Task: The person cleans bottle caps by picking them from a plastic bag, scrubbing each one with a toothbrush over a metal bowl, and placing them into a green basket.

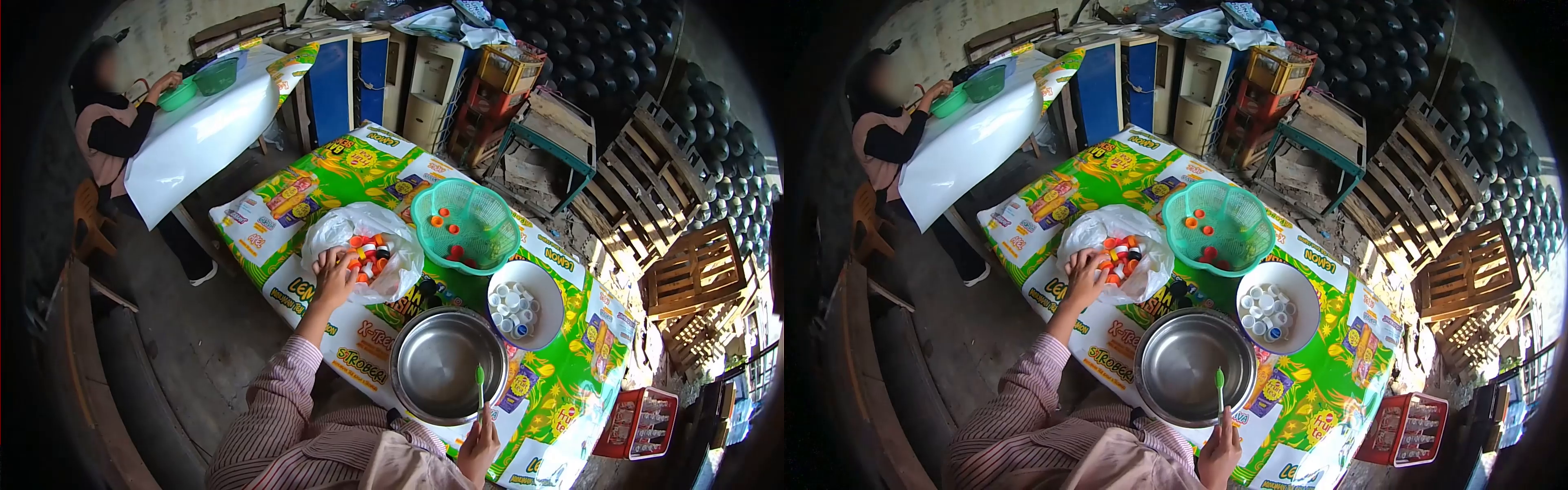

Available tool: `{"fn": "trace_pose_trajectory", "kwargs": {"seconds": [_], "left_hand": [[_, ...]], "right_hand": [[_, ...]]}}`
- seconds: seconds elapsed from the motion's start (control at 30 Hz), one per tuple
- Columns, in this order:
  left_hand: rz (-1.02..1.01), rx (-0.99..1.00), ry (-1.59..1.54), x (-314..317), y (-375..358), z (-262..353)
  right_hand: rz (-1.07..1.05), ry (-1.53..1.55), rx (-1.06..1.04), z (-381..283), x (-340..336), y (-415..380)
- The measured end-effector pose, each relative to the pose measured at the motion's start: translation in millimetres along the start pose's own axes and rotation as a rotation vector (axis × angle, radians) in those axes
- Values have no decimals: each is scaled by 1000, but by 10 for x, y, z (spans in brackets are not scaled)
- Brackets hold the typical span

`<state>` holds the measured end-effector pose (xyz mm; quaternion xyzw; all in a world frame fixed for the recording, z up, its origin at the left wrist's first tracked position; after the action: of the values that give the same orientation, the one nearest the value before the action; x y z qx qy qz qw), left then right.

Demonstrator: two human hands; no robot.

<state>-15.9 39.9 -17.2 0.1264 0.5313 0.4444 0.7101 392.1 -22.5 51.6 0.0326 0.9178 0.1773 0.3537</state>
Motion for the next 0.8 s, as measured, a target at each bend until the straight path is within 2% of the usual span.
{"fn": "trace_pose_trajectory", "kwargs": {"seconds": [0.1, 0.17, 0.27, 0.4, 0.57, 0.7, 0.8], "left_hand": [[-67, 18, 104, 44, 102, -115], [-191, 100, 137, 120, 87, -165], [-239, 102, 36, 124, 89, -225], [-284, 125, 36, 63, 156, -200], [-203, 94, -24, 57, 148, -156], [-265, 94, -52, 163, 146, -204], [-180, 88, -10, 311, 153, -325]], "right_hand": [[14, 11, -6, -48, 7, 47], [4, 6, -27, -69, 1, 63], [13, 0, -85, 47, 30, 40], [-8, 11, -18, 61, 42, 0], [4, 7, -14, 74, 39, -34], [-9, -4, 4, 46, -5, -30], [-27, -11, 21, 57, -12, -26]]}}
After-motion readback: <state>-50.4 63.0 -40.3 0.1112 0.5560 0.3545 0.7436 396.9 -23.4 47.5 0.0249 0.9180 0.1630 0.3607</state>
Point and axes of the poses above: each hand's wrist, its own y-axis towards the middle knuckle, its own x-axis out of the palm, z = x × y, the point moved 3 cm from there along y, towards the middle knuckle, and after that the axes turned 14 degrees about z, right-handed, at the moved point
